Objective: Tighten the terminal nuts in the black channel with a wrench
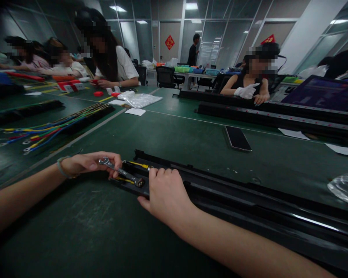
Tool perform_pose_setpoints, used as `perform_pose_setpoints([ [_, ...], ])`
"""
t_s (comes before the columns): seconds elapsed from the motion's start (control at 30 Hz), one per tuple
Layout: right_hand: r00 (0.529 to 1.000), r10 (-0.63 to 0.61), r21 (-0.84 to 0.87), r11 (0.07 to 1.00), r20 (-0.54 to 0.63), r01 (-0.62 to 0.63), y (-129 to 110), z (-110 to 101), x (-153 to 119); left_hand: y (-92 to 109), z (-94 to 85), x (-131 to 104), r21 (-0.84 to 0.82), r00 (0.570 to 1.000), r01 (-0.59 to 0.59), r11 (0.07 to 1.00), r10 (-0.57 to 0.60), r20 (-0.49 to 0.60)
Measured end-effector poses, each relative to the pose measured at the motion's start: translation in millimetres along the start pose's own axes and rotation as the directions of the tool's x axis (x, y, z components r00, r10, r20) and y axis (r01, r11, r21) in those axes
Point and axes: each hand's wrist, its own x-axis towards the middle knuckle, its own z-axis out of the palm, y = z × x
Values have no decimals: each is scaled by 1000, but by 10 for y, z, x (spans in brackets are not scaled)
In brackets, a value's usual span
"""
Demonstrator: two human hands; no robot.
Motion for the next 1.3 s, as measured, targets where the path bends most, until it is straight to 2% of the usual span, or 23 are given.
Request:
perform_pose_setpoints([
  [0.3, 1000, -6, 11, 1000, 4, 6, 9, -13, 1, 1, -7, 3, 40, 1000, 1, 999, -1, 16],
  [0.73, 1000, -3, 8, 1000, -12, 4, 8, 6, -4, 50, 25, 22, 219, 999, 21, 976, -27, 23],
  [1.3, 1000, 2, 23, 1000, -22, -1, 3, 11, -2, 96, 68, 33, 306, 998, 56, 950, -62, 10],
])
